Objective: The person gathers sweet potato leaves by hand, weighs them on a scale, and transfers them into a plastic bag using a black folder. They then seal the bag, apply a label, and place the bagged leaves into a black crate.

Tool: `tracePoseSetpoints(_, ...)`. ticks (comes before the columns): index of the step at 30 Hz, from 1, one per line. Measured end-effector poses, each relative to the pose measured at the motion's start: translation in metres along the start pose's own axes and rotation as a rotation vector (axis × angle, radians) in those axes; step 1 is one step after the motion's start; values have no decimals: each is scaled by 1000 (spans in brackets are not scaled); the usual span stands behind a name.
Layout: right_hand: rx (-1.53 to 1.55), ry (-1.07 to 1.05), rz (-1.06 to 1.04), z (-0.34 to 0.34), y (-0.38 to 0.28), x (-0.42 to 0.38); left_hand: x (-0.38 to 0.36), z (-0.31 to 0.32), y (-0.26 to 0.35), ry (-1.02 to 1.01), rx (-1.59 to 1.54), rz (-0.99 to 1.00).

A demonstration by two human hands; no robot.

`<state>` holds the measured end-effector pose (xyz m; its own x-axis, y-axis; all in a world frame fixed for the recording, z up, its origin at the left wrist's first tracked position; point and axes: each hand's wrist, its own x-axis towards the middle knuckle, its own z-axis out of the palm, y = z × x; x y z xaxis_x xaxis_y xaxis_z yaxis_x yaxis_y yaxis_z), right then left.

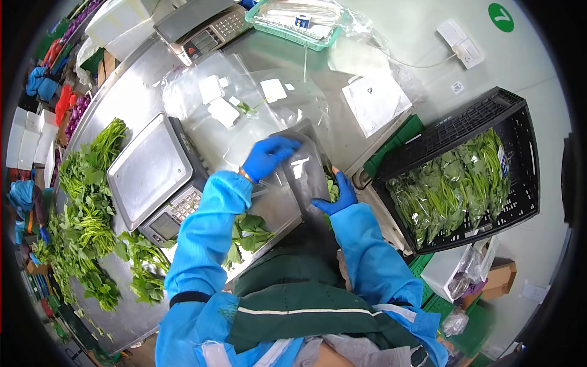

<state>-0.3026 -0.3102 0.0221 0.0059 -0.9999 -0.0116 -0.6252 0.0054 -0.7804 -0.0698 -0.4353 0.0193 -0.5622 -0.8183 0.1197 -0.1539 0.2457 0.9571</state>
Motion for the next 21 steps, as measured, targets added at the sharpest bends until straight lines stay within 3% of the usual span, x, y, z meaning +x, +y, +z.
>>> tracePoseSetpoints(2, 2, 11, 51, 1, 1, 7, -15, 5, -34, 619, -188, -194)
tracePoseSetpoints(3, 1, 17, 96, 1, 2, 11, -27, 10, -47, 613, -187, -197)
tracePoseSetpoints(5, 8, 23, 94, 2, 6, 20, -56, 18, -61, 426, 557, -200)
tracePoseSetpoints(6, -11, 24, 132, 2, 10, 25, -67, 13, -56, 219, 786, -263)
tracePoseSetpoints(7, -30, 24, 171, 0, 8, 32, -71, 4, -59, 223, 791, -265)
tracePoseSetpoints(9, -11, 16, 194, -7, 11, 40, -80, -16, -62, 62, 1105, -394)
tracePoseSetpoints(11, -55, 98, 301, -8, 22, 51, -81, -46, -40, -21, 1134, -611)
tracePoseSetpoints(14, -37, 96, 308, -6, 11, 76, -72, -56, -45, 1, 1053, -558)
tracePoseSetpoints(16, -72, 27, 254, -1, 3, 88, -44, -32, -41, 423, -67, -376)
tracePoseSetpoints(17, -75, 35, 257, 4, 0, 89, -29, -21, -39, 422, -232, -372)
tracePoseSetpoints(19, -147, 100, 195, 15, -5, 87, -8, 8, -45, 377, -441, -486)
tracePoseSetpoints(21, -104, 86, 218, 21, -9, 89, -7, 50, -62, 371, -457, -368)
